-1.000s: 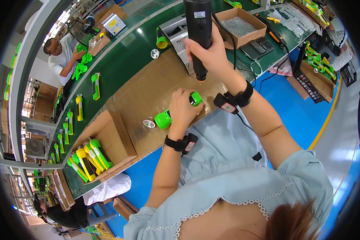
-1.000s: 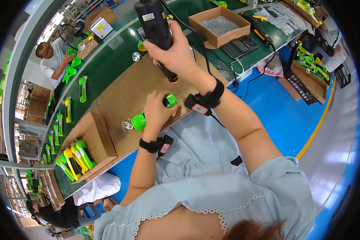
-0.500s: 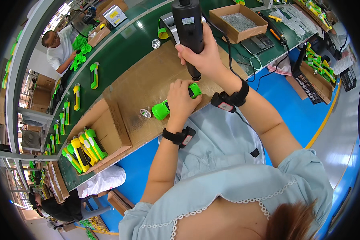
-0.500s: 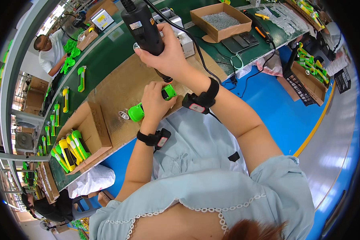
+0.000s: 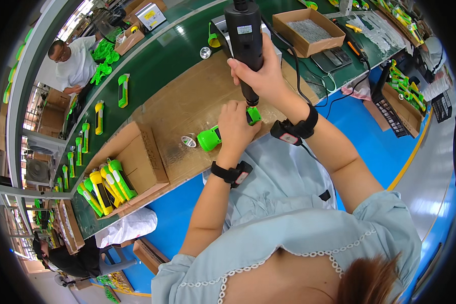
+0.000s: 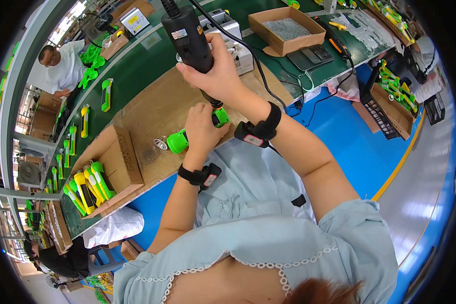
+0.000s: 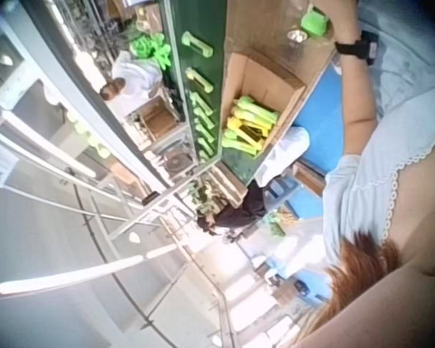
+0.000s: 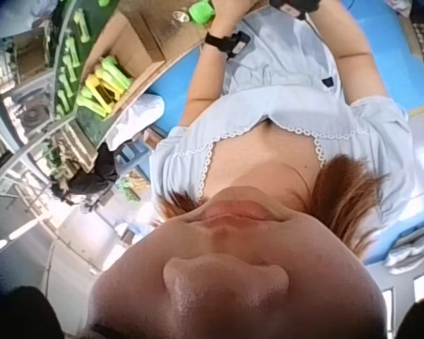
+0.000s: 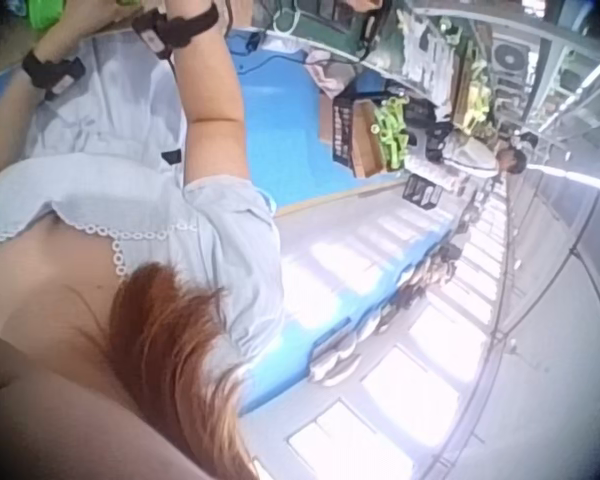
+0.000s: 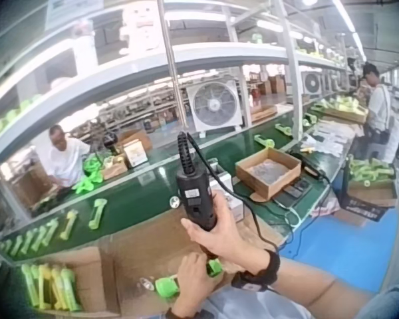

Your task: Assemble solar-powered flashlights using an electric screwdriver.

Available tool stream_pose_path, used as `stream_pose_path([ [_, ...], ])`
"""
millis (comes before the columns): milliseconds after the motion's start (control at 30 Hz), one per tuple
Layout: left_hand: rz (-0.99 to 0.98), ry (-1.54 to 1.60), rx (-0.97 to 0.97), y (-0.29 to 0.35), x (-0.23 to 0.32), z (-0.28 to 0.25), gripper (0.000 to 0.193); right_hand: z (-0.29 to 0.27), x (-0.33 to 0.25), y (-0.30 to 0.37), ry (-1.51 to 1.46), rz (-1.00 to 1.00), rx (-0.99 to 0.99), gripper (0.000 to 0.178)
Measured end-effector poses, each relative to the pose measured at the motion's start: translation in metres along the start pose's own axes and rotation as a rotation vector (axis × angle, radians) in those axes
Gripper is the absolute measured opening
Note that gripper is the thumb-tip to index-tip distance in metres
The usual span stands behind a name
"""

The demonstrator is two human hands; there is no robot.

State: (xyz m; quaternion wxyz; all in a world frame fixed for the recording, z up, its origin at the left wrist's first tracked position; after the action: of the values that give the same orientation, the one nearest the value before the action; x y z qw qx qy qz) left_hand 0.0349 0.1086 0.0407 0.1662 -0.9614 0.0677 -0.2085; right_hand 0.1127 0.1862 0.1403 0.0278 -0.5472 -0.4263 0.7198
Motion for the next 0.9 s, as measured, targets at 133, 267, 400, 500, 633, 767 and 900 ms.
stream_pose_path([
  [133, 0.024, -0.003, 0.041, 0.004, 0.002, -0.002, 0.041, 0.003, -0.008, 0.002, -0.032, 0.095, 0.032, 0.052],
  [267, 0.063, 0.009, 0.058, 0.01, 0.009, -0.002, 0.046, -0.007, -0.012, 0.008, 0.241, 0.092, 0.147, 0.055],
  [400, 0.056, 0.012, 0.073, 0.017, 0.013, 0.001, 0.051, -0.007, -0.019, 0.013, 0.26, 0.095, 0.179, 0.056],
  [500, 0.095, -0.008, 0.093, 0.02, 0.017, -0.001, 0.052, -0.005, -0.021, 0.015, 0.235, 0.105, 0.181, 0.056],
  [633, 0.102, -0.011, 0.106, 0.021, 0.02, -0.001, 0.051, -0.005, -0.018, 0.015, 0.272, 0.102, 0.182, 0.056],
  [767, 0.059, -0.041, 0.099, 0.024, 0.021, 0.003, 0.05, -0.003, -0.015, 0.015, 0.279, 0.088, 0.174, 0.056],
  [900, 0.083, -0.046, 0.125, 0.027, 0.024, 0.002, 0.05, -0.004, -0.012, 0.015, 0.348, 0.096, 0.181, 0.056],
])
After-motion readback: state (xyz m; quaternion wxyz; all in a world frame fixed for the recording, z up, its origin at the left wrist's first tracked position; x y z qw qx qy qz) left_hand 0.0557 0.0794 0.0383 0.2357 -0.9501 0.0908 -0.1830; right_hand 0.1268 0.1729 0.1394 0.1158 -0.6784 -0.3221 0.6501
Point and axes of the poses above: each hand's wrist, its own y-axis away from the middle knuckle, its own z-axis out of the palm, x = y × z, the point moved 8 cm from there along -y, towards the middle knuckle, and after that the axes turned 12 degrees about -x, right-handed, at the moved point
